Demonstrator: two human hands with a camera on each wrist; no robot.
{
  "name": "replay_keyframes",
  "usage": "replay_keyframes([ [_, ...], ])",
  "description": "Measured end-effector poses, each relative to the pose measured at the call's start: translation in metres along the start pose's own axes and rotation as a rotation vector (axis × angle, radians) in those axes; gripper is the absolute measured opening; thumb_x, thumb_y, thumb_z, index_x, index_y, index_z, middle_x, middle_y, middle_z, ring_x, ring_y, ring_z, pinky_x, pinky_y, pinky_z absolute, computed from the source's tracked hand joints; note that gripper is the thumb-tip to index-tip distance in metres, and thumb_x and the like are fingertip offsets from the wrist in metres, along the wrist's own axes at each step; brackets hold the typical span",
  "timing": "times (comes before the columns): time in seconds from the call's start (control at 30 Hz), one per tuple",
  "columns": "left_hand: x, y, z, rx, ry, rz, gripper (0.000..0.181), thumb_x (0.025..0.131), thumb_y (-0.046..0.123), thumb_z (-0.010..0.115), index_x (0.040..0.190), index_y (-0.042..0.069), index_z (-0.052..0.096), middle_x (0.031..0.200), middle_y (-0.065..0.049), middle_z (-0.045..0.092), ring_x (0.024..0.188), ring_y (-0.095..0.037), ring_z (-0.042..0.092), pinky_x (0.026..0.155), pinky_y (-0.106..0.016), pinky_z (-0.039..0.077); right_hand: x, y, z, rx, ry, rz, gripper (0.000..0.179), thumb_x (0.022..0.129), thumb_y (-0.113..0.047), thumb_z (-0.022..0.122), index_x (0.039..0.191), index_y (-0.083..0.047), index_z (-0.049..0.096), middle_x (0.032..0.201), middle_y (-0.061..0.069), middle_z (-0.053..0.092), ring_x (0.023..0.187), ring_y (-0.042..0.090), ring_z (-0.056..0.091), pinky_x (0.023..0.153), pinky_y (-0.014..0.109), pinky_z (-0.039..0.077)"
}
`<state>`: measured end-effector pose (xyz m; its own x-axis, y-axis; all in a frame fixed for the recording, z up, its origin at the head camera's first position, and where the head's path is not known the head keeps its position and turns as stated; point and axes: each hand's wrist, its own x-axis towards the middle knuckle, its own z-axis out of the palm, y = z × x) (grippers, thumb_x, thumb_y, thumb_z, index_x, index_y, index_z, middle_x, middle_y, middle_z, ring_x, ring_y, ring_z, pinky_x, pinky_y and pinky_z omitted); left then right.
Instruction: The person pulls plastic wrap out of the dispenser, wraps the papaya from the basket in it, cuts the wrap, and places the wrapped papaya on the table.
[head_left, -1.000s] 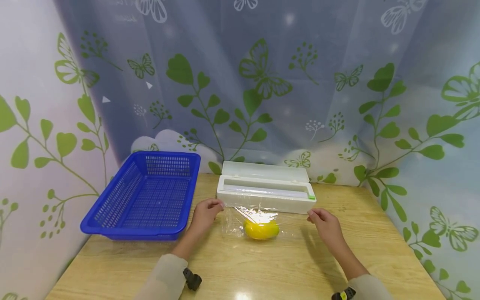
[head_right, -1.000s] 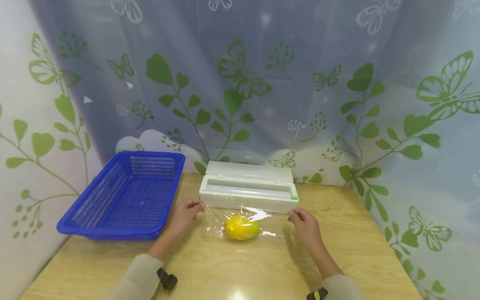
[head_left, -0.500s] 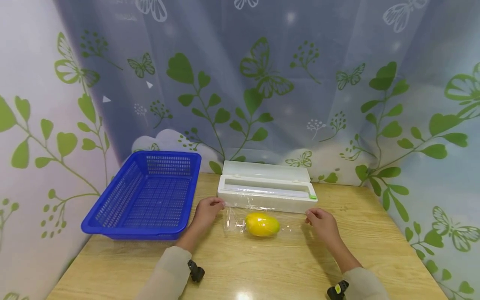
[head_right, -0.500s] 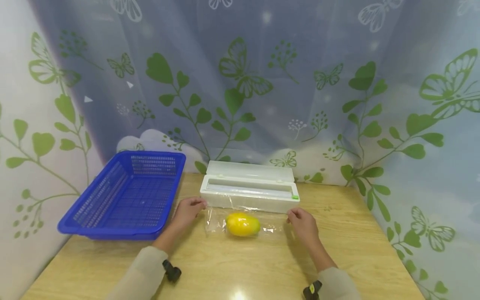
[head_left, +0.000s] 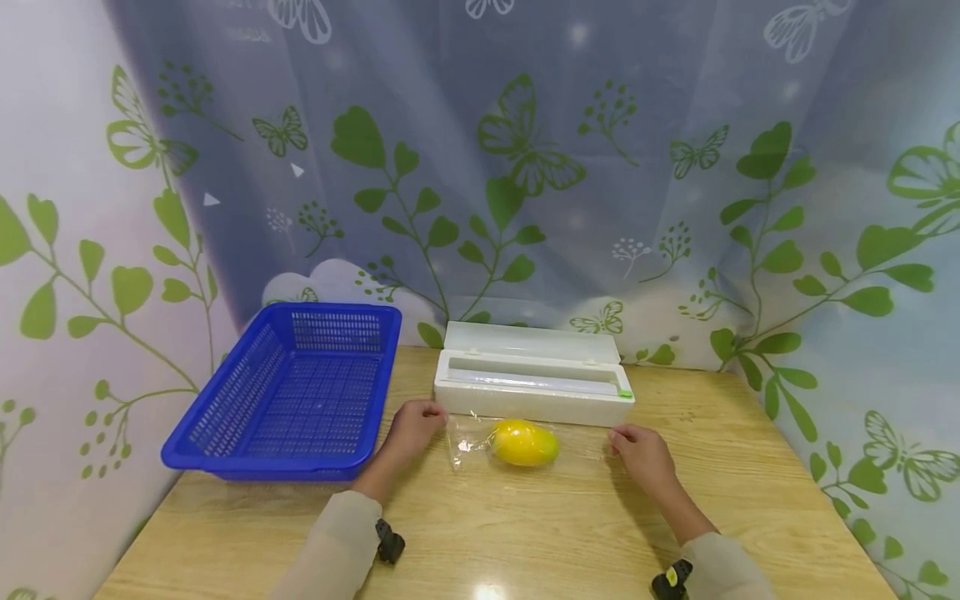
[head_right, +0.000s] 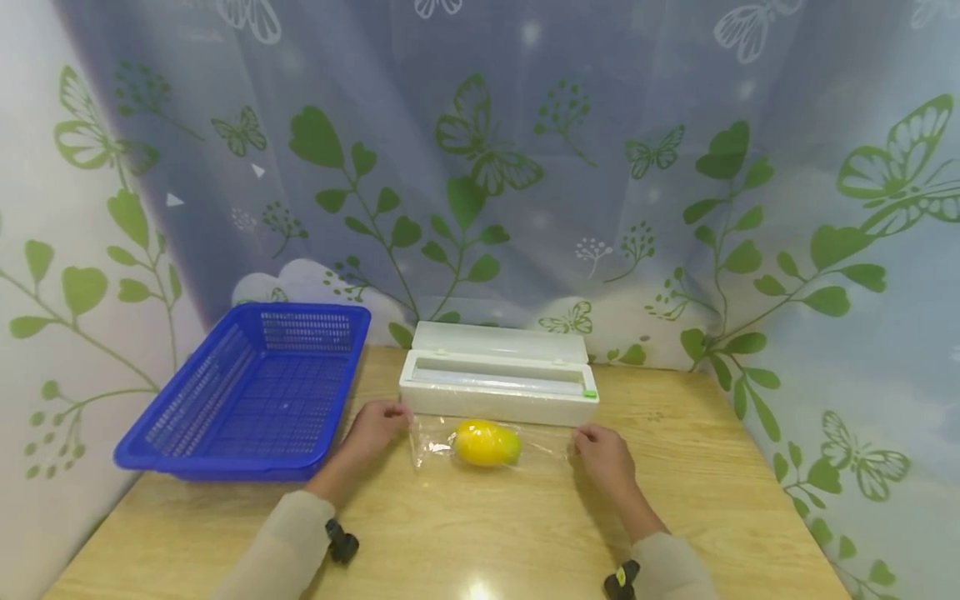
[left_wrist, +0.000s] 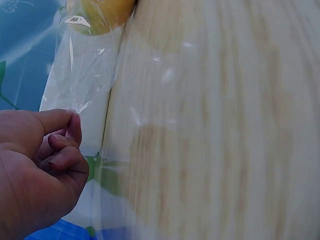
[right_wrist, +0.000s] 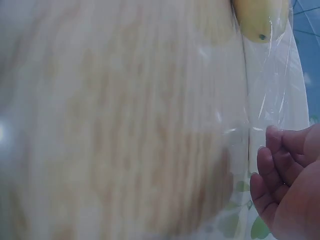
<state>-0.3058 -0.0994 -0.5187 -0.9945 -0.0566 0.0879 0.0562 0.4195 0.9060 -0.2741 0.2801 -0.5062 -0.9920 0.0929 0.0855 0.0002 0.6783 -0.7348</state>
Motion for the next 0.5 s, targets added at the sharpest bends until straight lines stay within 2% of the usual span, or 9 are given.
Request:
replay_keyframes([
  [0.1, -0.0013, 0.0005, -0.0002, 0.013, -0.006, 0.010, 0.006, 0.087, 0.005, 0.070, 0.088, 0.000, 0.074, 0.086, -0.008, 0.071, 0.083, -0.018, 0.060, 0.076, -0.030, 0.049, 0.0007, 0.0012, 0.0013, 0.029, -0.023, 0.027, 0.028, 0.101, -0.017, 0.059, 0.117, 0.005, 0.068, 0.081, 0.009, 0.071, 0.064, 0.012, 0.056, 0.054, 0.026, 0.042],
  [0.2, -0.0018, 0.0002, -0.0004, -0.013, -0.014, -0.004, 0.013, 0.087, 0.006, 0.071, 0.098, -0.001, 0.070, 0.088, -0.010, 0.071, 0.081, -0.017, 0.060, 0.073, -0.028, 0.049, 0.0011, 0.0018, 0.0024, 0.047, -0.059, 0.055, 0.041, 0.101, -0.017, 0.060, 0.132, 0.009, 0.057, 0.079, 0.009, 0.071, 0.063, 0.013, 0.057, 0.052, 0.025, 0.041],
  [0.27, -0.0017, -0.0001, -0.0010, -0.026, -0.020, -0.016, 0.021, 0.087, 0.007, 0.070, 0.106, -0.002, 0.068, 0.091, -0.012, 0.071, 0.082, -0.018, 0.061, 0.073, -0.029, 0.049, 0.0014, 0.0020, 0.0033, 0.045, -0.089, 0.059, 0.046, 0.101, -0.016, 0.060, 0.136, 0.012, 0.052, 0.079, 0.008, 0.070, 0.065, 0.012, 0.058, 0.055, 0.024, 0.043],
  [0.4, -0.0017, 0.0000, -0.0020, 0.006, -0.030, 0.002, 0.027, 0.089, 0.008, 0.068, 0.113, -0.005, 0.069, 0.102, -0.018, 0.072, 0.094, -0.026, 0.065, 0.083, -0.038, 0.054, 0.0020, 0.0023, 0.0053, 0.063, -0.117, 0.060, 0.039, 0.102, -0.012, 0.059, 0.131, 0.013, 0.057, 0.080, 0.009, 0.071, 0.069, 0.012, 0.064, 0.060, 0.023, 0.049],
  [0.5, -0.0017, -0.0004, -0.0022, 0.040, -0.041, 0.025, 0.022, 0.090, 0.006, 0.066, 0.108, -0.005, 0.074, 0.108, -0.019, 0.073, 0.107, -0.032, 0.065, 0.094, -0.045, 0.053, 0.0028, 0.0025, 0.0061, 0.077, -0.116, 0.057, 0.028, 0.102, -0.011, 0.058, 0.118, 0.010, 0.066, 0.081, 0.008, 0.071, 0.072, 0.013, 0.065, 0.063, 0.023, 0.050],
])
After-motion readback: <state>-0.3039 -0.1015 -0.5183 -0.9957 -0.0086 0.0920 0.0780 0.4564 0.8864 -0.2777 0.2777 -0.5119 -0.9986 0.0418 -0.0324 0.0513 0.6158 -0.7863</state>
